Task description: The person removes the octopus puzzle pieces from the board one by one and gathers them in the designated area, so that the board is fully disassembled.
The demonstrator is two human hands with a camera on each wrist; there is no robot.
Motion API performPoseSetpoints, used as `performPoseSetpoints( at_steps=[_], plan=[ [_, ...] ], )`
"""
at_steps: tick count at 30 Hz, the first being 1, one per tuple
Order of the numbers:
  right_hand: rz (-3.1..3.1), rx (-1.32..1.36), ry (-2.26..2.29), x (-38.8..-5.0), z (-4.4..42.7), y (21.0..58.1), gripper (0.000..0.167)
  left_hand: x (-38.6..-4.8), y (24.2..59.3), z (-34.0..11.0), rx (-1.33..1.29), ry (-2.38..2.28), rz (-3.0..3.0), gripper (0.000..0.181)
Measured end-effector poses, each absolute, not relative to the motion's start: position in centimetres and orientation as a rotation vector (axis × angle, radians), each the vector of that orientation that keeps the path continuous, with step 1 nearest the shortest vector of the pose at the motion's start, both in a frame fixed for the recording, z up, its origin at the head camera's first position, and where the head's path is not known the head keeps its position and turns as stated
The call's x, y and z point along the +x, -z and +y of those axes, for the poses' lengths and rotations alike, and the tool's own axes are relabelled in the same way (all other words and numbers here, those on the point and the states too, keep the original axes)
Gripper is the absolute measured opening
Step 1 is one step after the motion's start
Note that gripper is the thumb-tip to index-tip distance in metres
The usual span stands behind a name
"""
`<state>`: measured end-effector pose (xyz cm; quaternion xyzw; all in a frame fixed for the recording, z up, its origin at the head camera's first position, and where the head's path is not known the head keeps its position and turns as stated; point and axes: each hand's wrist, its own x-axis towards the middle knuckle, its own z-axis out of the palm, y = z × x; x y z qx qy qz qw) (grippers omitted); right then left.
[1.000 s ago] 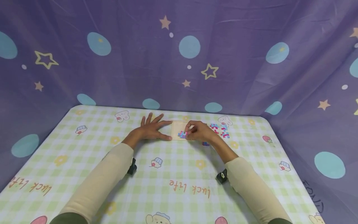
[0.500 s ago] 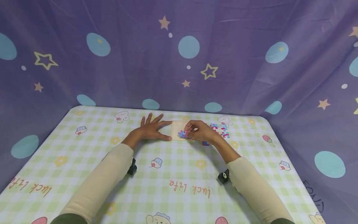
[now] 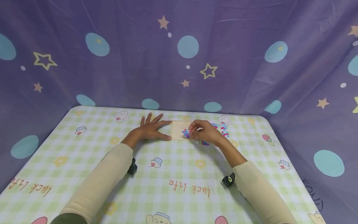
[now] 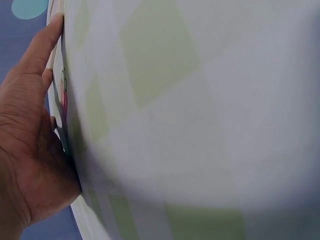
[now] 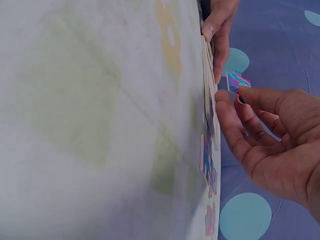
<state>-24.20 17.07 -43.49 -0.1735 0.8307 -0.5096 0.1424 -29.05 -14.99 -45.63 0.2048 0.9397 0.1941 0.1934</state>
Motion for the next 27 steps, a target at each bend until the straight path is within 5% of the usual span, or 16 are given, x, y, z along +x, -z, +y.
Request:
performPoseSetpoints(
  at_steps=[27],
  plan=[
    [2.419,-0.324,1.513,-23.0,22.5,43.4,0.028,-29.6,46.6,-15.3,0.562,-0.580,2.639,0.109]
  ],
)
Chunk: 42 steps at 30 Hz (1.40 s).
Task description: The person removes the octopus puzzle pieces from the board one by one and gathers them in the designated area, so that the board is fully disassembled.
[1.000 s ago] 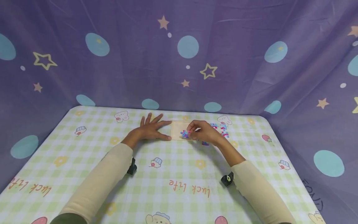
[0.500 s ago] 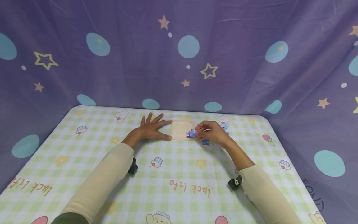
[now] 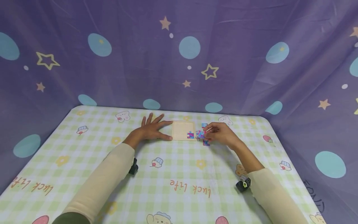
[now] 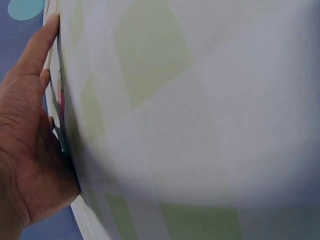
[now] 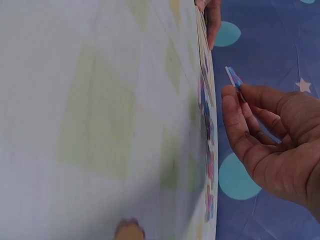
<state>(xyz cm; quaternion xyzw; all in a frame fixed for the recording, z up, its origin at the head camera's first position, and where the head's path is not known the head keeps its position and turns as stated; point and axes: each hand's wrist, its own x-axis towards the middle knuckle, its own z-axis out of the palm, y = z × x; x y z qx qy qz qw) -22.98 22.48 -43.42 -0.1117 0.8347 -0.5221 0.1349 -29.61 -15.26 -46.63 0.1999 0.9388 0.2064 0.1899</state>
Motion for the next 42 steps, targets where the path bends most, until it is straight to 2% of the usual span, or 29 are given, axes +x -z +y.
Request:
performPoseSetpoints(
  at_steps=[6,14,21,25,32,42],
  plan=[
    [2.442,-0.289,1.470,-22.6,23.8,43.3,0.029,-29.1,46.0,-15.2,0.575,-0.597,2.631,0.106],
    [2.505,-0.264,1.378,-22.1,25.8,43.2,0.028,-29.9,47.0,-15.3,0.550,-0.573,2.645,0.110],
    [2.439,-0.222,1.391,-21.8,27.3,43.4,0.031,-29.1,46.0,-15.0,0.554,-0.546,2.647,0.102],
    [2.374,-0.179,1.430,-21.7,27.9,43.7,0.030,-29.5,46.4,-15.2,0.545,-0.568,2.639,0.105],
    [2.340,-0.158,1.434,-21.6,28.1,43.7,0.028,-30.0,47.2,-15.4,0.558,-0.598,2.645,0.112],
    [2.485,-0.176,1.316,-21.9,27.7,43.8,0.021,-29.1,46.0,-15.1,0.559,-0.587,2.634,0.106]
  ],
)
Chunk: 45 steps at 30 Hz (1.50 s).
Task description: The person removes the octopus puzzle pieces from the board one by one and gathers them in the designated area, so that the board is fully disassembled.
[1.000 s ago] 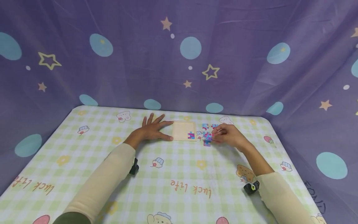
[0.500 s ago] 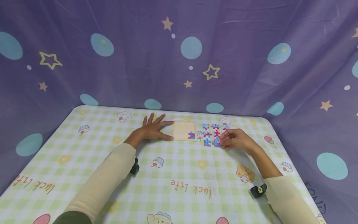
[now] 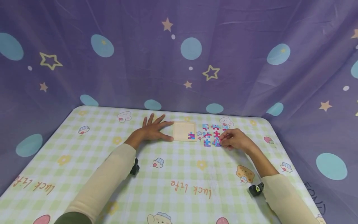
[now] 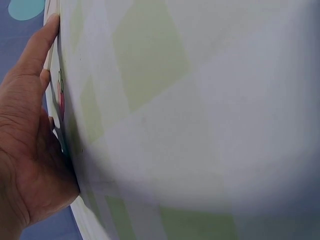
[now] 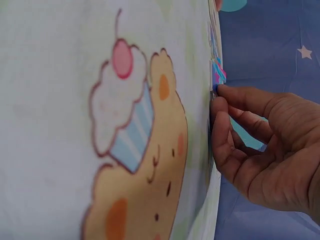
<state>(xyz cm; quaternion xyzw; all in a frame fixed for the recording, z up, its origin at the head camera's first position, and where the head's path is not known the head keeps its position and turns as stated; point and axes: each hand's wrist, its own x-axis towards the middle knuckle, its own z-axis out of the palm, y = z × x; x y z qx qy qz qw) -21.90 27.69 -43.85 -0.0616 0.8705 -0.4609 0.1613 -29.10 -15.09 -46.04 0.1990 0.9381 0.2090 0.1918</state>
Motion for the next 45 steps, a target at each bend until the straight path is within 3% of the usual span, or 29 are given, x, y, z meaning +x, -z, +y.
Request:
performPoseSetpoints(
  at_steps=[7,21,45],
  plan=[
    [2.473,-0.127,1.316,-21.9,27.5,44.1,0.020,-29.6,47.0,-15.2,0.551,-0.570,2.654,0.114],
    [2.489,-0.173,1.333,-22.1,26.7,43.3,0.019,-29.1,45.9,-15.0,0.551,-0.588,2.632,0.107],
    [2.455,-0.359,1.356,-23.8,20.7,43.3,0.022,-28.7,45.6,-14.9,0.567,-0.563,2.644,0.098]
  ],
)
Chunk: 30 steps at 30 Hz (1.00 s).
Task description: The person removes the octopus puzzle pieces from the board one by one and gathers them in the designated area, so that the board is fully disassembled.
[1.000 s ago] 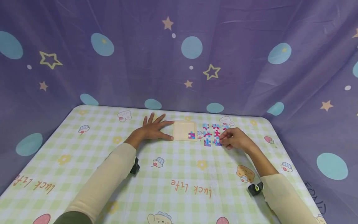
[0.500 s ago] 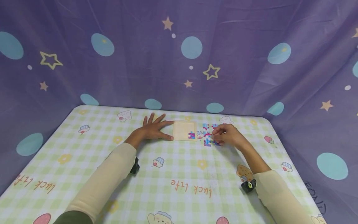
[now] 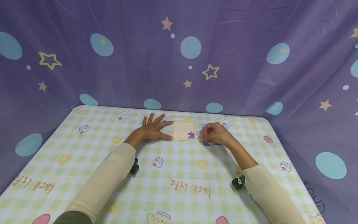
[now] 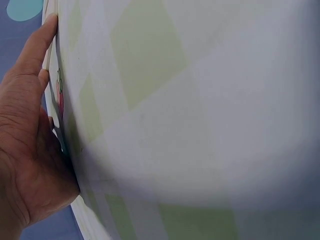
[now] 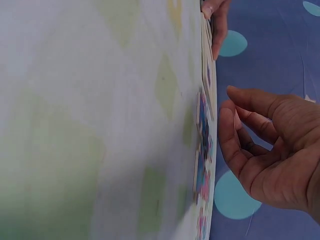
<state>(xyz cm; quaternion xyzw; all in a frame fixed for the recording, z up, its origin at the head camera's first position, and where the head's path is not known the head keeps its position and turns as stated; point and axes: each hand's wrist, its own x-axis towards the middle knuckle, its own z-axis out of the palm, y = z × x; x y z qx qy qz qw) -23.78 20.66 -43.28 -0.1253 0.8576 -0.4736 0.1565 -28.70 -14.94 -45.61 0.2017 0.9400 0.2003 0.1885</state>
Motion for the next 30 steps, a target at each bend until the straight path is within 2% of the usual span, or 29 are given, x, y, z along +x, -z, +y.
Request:
performPoseSetpoints(
  at_steps=[8,18,30],
  plan=[
    [2.473,-0.335,1.311,-24.4,18.7,43.4,0.023,-28.7,45.7,-15.2,0.575,-0.601,2.635,0.103],
    [2.483,-0.303,1.281,-24.9,17.6,43.8,0.027,-30.4,47.8,-15.3,0.554,-0.559,2.661,0.113],
    [2.508,-0.263,1.266,-24.9,17.1,43.8,0.025,-29.0,45.9,-15.0,0.577,-0.578,2.642,0.108]
  ],
)
